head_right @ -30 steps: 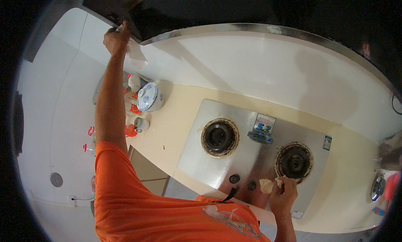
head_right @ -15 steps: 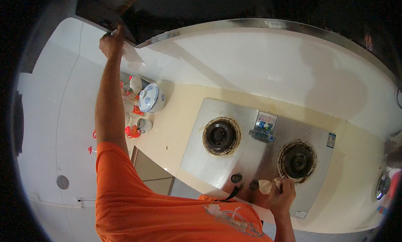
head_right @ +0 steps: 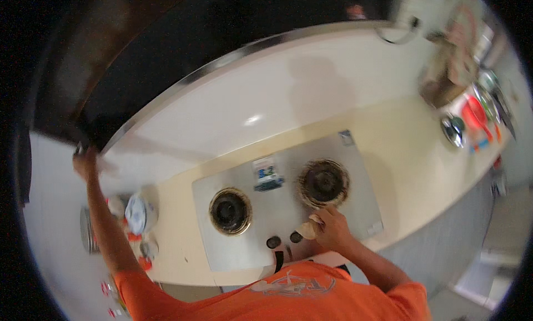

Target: The person wipes the exterior of a kitchen hood and the surrounding countertop with a cloth, then uses a screwdriver to tighten a screw inside the hood vent area.

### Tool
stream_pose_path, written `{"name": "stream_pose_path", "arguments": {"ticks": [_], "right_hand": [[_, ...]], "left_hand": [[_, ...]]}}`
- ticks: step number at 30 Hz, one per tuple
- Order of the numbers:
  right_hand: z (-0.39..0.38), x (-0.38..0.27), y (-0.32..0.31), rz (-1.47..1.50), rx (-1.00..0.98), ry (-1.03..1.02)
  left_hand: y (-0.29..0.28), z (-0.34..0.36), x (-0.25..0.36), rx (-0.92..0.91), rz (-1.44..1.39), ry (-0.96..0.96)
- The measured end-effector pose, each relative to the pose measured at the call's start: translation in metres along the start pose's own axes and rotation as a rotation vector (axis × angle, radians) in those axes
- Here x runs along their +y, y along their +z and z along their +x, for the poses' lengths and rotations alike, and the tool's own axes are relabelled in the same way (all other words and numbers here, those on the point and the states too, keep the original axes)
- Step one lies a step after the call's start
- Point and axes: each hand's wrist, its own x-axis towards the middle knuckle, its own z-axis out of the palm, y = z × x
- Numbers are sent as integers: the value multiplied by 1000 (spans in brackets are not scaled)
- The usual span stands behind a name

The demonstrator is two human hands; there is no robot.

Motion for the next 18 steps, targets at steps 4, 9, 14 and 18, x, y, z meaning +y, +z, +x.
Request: {"name": "stream_pose_path", "arguments": {"ticks": [4, 9, 14, 18], "right_hand": [[-20, 4, -10, 66, 98, 13], [-44, -3, -22, 6, 115, 20], [-69, -1, -29, 23, 136, 76], [-83, 7, -44, 2, 142, 136]], "left_hand": [[16, 3, 10, 44, 287, 89], [17, -4, 14, -39, 301, -109], [12, -3, 8, -66, 251, -48], [7, 2, 2, -69, 281, 2]]}}
